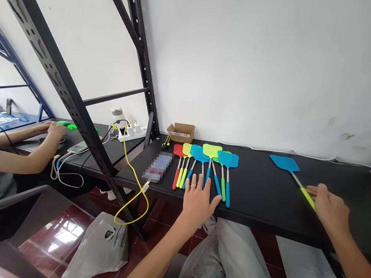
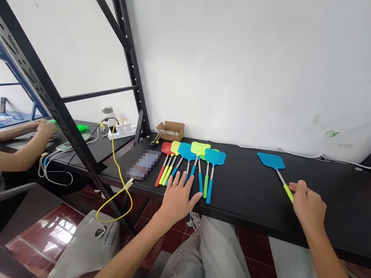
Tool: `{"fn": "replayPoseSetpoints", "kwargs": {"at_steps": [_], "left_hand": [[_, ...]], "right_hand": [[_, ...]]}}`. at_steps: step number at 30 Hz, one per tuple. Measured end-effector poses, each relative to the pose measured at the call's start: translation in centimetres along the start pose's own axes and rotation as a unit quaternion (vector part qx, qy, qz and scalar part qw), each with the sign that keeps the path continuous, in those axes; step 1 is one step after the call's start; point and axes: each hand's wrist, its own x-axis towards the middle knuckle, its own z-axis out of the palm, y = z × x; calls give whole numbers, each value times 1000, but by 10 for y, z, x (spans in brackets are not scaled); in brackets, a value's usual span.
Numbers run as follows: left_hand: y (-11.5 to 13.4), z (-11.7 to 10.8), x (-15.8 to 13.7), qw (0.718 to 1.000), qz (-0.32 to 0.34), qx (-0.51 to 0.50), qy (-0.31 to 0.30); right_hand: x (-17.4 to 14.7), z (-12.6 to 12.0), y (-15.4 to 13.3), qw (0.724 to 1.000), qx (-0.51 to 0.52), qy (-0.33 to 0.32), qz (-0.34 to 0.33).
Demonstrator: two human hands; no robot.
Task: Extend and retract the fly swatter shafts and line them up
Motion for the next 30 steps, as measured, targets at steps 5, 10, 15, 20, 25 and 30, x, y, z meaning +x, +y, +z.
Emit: {"fn": "replayPoseSetpoints", "kwargs": {"at_steps": [5, 10, 15, 20, 25, 30], "left_hand": [[12, -5, -3, 999, -5, 31, -6], [21, -10, -3, 999, -34, 32, -18], [16, -1, -6, 999, 31, 14, 4], [12, 8, -7, 998, 56, -5, -18], [6, 6, -4, 999, 43, -14, -20], [-6, 7, 1, 1000, 9, -18, -18]], "right_hand": [[0, 0, -1, 1000, -8, -7, 5], [0, 0, 0, 1000, -7, -1, 5], [1, 0, 1, 1000, -2, 0, -6], [2, 0, 1, 1000, -16, -10, -11], [2, 0, 1, 1000, -21, -13, -15], [2, 1, 2, 1000, -14, -5, -11]]}}
